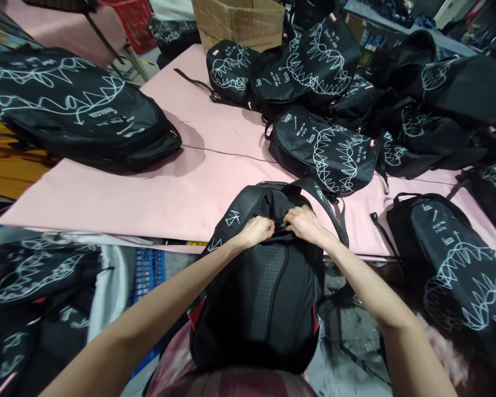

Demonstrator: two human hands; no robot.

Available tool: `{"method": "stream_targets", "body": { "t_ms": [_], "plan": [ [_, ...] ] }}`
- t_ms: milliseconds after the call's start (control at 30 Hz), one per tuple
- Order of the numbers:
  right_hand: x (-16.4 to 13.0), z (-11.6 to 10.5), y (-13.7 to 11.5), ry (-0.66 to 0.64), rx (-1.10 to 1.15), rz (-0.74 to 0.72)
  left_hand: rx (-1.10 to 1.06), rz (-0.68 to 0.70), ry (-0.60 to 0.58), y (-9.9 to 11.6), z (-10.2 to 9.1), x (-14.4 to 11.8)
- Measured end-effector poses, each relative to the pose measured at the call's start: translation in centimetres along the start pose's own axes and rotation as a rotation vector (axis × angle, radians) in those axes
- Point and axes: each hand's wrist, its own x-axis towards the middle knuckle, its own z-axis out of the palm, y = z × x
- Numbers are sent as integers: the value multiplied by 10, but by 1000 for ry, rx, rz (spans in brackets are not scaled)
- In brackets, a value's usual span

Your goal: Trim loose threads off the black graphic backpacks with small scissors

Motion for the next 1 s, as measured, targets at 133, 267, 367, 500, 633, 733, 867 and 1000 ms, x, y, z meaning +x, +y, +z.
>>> {"method": "stream_targets", "body": {
  "t_ms": [133,267,367,500,633,733,867,1000],
  "plan": [
    [14,8,0,-24,-17,-68,-12,12,18,1,-3,-3],
    [23,12,1,-38,-14,-91,-36,31,50,-4,0,-2],
    [26,13,-1,-42,-12,-114,-69,42,80,-7,4,0],
    [21,15,-1,-3,25,-12,-139,28,159,-6,1,-1],
    [8,18,6,144,287,193,-247,7,440,-11,-8,-11],
    [1,21,9,152,506,266,-201,189,490,-23,-7,-27],
    [-11,21,-2,82,625,329,-90,267,496,-33,12,-61],
    [-26,20,-23,-44,502,350,-8,373,451,-36,41,-91]
  ]
}}
